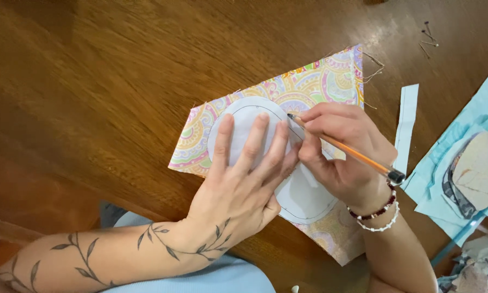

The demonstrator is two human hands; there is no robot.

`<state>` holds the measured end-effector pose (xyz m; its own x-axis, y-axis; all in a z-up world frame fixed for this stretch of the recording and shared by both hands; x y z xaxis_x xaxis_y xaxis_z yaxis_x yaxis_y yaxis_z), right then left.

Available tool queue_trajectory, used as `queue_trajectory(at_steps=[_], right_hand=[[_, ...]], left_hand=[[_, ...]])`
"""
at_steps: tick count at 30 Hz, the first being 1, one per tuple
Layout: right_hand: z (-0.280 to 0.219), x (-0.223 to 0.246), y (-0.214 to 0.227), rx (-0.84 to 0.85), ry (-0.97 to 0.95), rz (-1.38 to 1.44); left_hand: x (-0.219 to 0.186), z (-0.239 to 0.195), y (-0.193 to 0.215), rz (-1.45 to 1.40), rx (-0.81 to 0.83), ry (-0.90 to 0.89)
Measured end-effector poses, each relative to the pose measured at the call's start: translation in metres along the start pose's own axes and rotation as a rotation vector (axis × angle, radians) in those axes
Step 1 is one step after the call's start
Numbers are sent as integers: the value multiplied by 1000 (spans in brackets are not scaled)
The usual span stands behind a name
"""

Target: The person folds a piece of patterned fabric on a wooden table and places a paper pattern on top. They use a pencil to trace the outline of the pattern onto the fabric.

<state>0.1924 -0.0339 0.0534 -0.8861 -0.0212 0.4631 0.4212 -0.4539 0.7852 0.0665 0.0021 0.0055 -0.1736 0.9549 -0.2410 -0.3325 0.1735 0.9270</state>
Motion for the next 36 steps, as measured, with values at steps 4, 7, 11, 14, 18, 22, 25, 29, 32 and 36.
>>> queue_trajectory(at_steps=[4,7,11,14,18,22,25,29,32,36], right_hand=[[8,0,-4,23,11,48],[12,0,-7,35,17,58],[19,3,-11,40,25,68],[20,2,-13,54,20,68],[25,4,-17,69,27,67],[28,4,-19,56,16,106],[30,6,-21,63,7,99],[33,8,-24,79,10,115],[32,7,-26,72,19,134],[35,10,-28,73,41,166]], left_hand=[[1,-1,-1,-79,-2,8],[1,0,0,-53,-4,18],[1,0,0,17,11,11],[2,0,1,11,8,12],[2,-1,-1,-24,9,31],[3,-1,0,-23,-6,42],[3,0,0,-33,-8,45],[3,-1,-1,-56,2,46],[4,0,1,-27,-23,59],[5,1,2,-35,-32,76]])
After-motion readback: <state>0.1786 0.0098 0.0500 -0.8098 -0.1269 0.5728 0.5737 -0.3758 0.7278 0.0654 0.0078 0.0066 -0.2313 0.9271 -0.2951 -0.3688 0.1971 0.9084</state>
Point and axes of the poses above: each hand's wrist, its own z-axis towards the middle knuckle, its own y-axis out of the back of the hand, x = y × z, the point moved 6 cm from there along z, towards the middle knuckle, and after that the axes turned 8 degrees about -x, right-handed, at the moved point
